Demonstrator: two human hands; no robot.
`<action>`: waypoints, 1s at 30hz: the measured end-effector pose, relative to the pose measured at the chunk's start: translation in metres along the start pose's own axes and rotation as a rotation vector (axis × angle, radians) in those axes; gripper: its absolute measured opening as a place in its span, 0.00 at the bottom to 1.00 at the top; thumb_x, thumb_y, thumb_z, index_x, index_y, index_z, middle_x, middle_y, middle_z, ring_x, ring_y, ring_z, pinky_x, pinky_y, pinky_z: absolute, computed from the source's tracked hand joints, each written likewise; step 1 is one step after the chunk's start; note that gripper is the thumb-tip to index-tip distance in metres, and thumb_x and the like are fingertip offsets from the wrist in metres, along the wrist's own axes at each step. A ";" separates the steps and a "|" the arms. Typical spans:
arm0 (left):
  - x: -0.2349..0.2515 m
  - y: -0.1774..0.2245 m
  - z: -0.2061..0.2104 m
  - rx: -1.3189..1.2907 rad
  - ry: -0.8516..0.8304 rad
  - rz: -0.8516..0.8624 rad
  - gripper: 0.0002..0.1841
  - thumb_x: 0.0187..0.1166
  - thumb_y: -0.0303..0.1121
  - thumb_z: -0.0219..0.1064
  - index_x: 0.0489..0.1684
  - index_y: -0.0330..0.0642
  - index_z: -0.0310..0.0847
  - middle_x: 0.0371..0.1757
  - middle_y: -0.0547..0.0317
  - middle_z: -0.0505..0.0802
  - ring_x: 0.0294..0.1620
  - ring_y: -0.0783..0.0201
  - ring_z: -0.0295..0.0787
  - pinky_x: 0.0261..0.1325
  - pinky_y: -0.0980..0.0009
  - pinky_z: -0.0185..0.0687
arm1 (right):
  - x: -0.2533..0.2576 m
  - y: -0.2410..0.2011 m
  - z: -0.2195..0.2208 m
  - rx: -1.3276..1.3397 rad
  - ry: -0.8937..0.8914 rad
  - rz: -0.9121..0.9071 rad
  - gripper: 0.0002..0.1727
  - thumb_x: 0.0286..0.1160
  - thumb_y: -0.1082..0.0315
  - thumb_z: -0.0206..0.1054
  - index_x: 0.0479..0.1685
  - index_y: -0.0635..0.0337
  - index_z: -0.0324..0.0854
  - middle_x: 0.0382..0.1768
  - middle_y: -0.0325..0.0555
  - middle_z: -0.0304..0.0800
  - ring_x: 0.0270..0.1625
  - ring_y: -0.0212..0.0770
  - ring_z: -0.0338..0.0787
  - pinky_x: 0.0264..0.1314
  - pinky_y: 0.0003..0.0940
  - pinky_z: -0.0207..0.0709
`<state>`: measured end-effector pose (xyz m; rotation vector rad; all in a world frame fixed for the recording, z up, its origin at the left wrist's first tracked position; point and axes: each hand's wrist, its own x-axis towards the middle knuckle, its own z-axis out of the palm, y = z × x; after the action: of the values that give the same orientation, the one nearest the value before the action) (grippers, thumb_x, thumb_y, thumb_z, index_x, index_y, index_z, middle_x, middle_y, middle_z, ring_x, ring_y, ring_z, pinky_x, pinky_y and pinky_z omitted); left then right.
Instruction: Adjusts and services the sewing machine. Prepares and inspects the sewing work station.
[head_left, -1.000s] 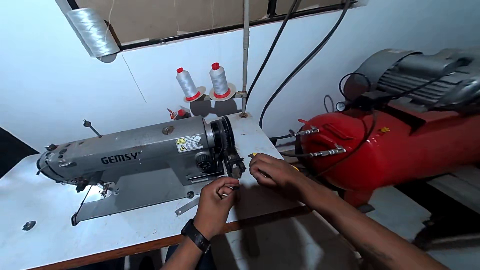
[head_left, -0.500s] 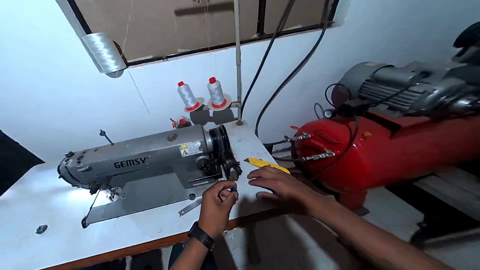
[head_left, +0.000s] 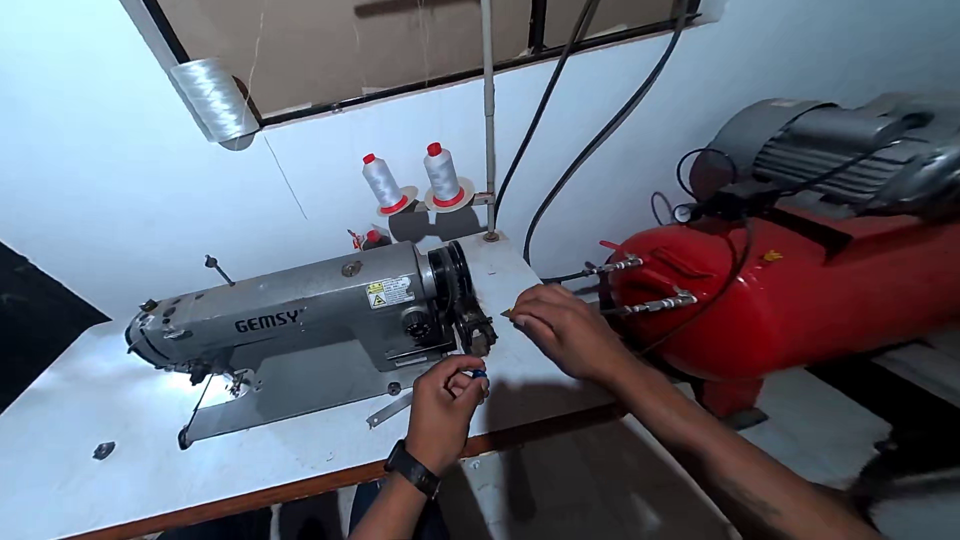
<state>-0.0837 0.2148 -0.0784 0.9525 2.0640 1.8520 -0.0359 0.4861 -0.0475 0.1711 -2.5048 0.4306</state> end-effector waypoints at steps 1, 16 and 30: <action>0.001 0.001 0.000 -0.002 -0.001 0.002 0.13 0.78 0.30 0.74 0.58 0.41 0.89 0.40 0.58 0.96 0.32 0.61 0.94 0.43 0.62 0.97 | 0.004 -0.002 -0.002 -0.031 -0.038 0.011 0.11 0.84 0.50 0.62 0.46 0.33 0.92 0.55 0.24 0.84 0.60 0.31 0.82 0.60 0.38 0.82; -0.001 0.004 0.005 0.028 -0.105 0.080 0.16 0.74 0.24 0.75 0.60 0.32 0.87 0.38 0.44 0.94 0.32 0.50 0.93 0.38 0.55 0.96 | 0.167 0.018 0.077 0.113 -0.297 0.115 0.16 0.69 0.71 0.72 0.54 0.42 0.92 0.53 0.44 0.93 0.58 0.50 0.91 0.54 0.64 0.86; -0.003 0.004 0.002 -0.035 -0.118 0.064 0.16 0.75 0.23 0.75 0.60 0.31 0.87 0.37 0.44 0.94 0.31 0.50 0.93 0.39 0.55 0.96 | 0.171 0.045 0.070 0.039 -0.280 -0.184 0.05 0.72 0.67 0.72 0.42 0.50 0.92 0.53 0.43 0.85 0.62 0.45 0.83 0.63 0.49 0.83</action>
<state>-0.0788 0.2152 -0.0755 1.1032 1.9481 1.8092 -0.2228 0.4998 -0.0160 0.5051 -2.7222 0.4025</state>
